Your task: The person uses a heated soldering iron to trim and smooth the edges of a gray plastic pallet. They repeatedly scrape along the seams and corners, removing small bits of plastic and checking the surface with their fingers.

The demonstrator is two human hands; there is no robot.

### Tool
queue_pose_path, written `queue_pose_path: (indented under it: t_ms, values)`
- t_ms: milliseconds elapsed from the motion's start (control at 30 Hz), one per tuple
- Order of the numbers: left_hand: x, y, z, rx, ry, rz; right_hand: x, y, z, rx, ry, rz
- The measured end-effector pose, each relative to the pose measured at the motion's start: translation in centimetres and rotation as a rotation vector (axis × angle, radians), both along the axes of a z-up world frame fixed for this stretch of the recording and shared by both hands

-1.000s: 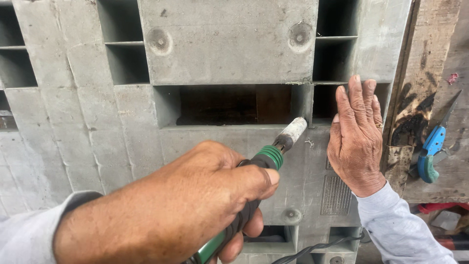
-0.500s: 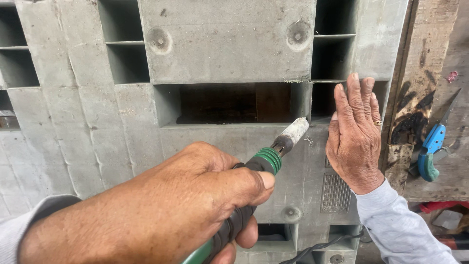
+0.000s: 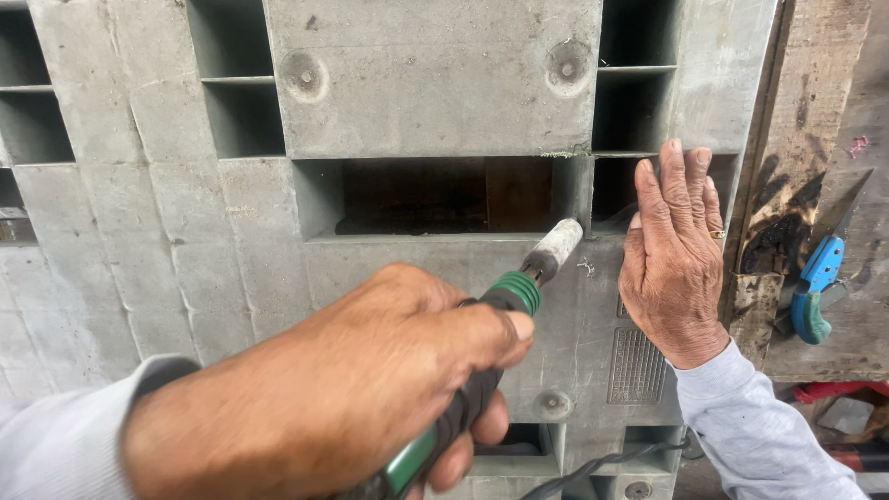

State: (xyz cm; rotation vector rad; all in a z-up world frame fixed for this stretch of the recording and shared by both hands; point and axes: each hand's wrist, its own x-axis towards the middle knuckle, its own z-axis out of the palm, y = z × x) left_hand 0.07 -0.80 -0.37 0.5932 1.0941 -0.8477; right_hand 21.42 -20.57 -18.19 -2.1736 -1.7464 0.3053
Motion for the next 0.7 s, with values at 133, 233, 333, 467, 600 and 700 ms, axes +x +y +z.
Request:
queue_pose_path:
  t_ms: [133, 233, 333, 467, 600, 700]
  values:
    - [0.6, -0.3, -0.2, 0.002, 0.045, 0.069, 0.0, 0.0, 0.0, -0.003, 0.001, 0.001]
    - [0.6, -0.1, -0.1, 0.027, -0.011, 0.020, 0.0, 0.0, 0.0, 0.005, 0.001, 0.005]
    - [0.6, 0.0, -0.1, 0.049, -0.024, 0.000, 0.0, 0.1, 0.0, 0.002, -0.001, -0.001]
    - [0.3, -0.4, -0.2, 0.058, -0.043, -0.011, -0.1, 0.0, 0.1, 0.000, 0.003, -0.005]
    - [0.4, -0.9, -0.1, 0.036, -0.120, 0.067, 0.0, 0.1, 0.2, -0.002, 0.001, 0.006]
    - [0.0, -0.5, -0.1, 0.058, -0.098, 0.082, 0.0, 0.1, 0.1, 0.004, 0.000, 0.001]
